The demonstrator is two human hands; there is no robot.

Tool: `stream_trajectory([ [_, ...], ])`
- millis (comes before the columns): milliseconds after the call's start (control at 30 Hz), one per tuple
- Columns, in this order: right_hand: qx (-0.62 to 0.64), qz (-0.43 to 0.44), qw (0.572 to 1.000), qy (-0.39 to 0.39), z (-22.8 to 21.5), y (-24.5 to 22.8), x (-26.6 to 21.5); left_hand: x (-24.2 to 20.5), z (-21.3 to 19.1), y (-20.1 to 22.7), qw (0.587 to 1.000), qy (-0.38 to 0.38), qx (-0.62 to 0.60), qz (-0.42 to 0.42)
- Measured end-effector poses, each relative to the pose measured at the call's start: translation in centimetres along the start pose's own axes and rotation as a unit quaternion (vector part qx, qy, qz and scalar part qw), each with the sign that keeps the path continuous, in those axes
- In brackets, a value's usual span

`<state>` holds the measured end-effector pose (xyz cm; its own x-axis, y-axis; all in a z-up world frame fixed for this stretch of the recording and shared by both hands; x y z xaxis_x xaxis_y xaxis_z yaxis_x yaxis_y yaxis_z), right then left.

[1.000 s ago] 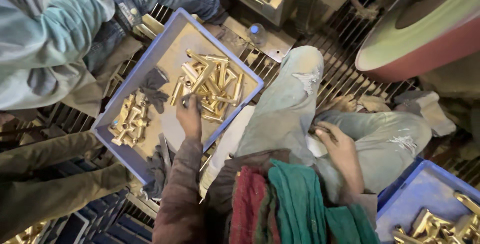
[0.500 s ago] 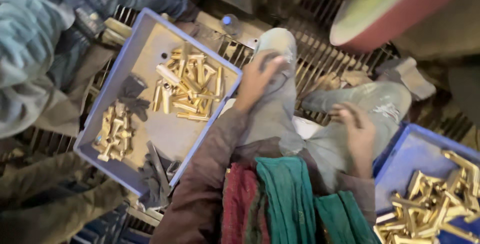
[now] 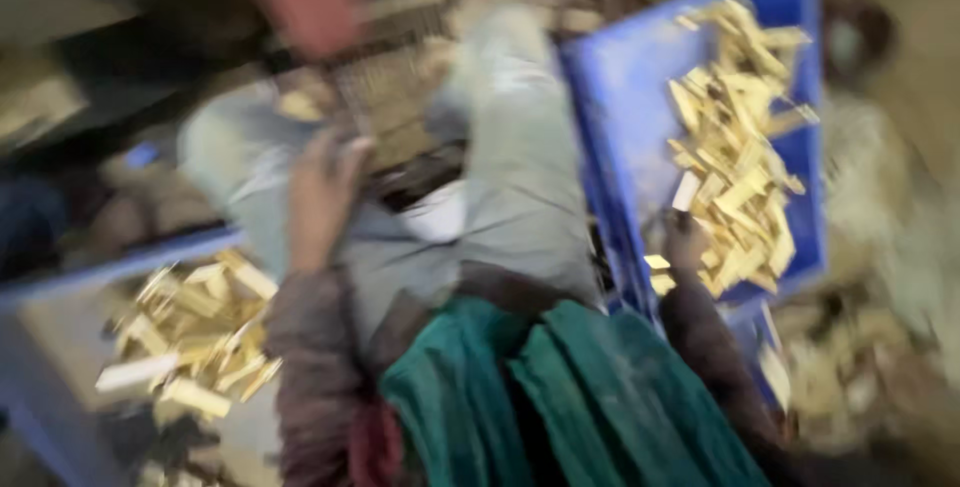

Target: The person sits on the floor and uses a rotating belt sander to polish brass-colored metal parts. They pick up individual parts from a blue bin, press them against the moving belt to smooth the surfaces, and then place the finished parts into a second bin.

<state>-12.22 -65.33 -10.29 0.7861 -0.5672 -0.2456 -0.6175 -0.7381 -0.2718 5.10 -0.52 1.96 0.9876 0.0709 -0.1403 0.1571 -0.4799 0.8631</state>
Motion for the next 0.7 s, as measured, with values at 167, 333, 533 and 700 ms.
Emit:
stream_trajectory([
  [167, 0.035, -0.012, 0.999, 0.009, 1.1, 2.0, -3.5, 0.2, 0.1, 2.1, 0.995, -0.026, 0.094, -0.027],
  [333, 0.072, 0.099, 0.987, -0.109, 3.1, 3.1, -2.7, 0.6, 0.5, 2.9, 0.994, -0.023, 0.104, -0.002],
  [533, 0.125, 0.038, 0.991, -0.027, 0.0, 2.1, -0.6, 0.1, 0.2, 1.2, 0.996, -0.024, 0.044, -0.075],
  [700, 0.169, 0.079, 0.982, -0.03, 0.5, 3.0, -3.6, 0.2, 1.1, -0.7, 0.999, 0.037, 0.016, 0.029],
])
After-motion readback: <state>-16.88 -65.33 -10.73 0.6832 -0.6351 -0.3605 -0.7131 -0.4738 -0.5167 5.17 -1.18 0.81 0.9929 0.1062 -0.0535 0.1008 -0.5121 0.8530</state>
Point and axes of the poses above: each hand's wrist, its own x-axis towards the middle knuckle, its own z-axis out of the palm, y = z × x, the point moved 10 cm from there along x, towards the middle knuckle, and after that the axes turned 1 degree about -y, right-handed, at the moved point
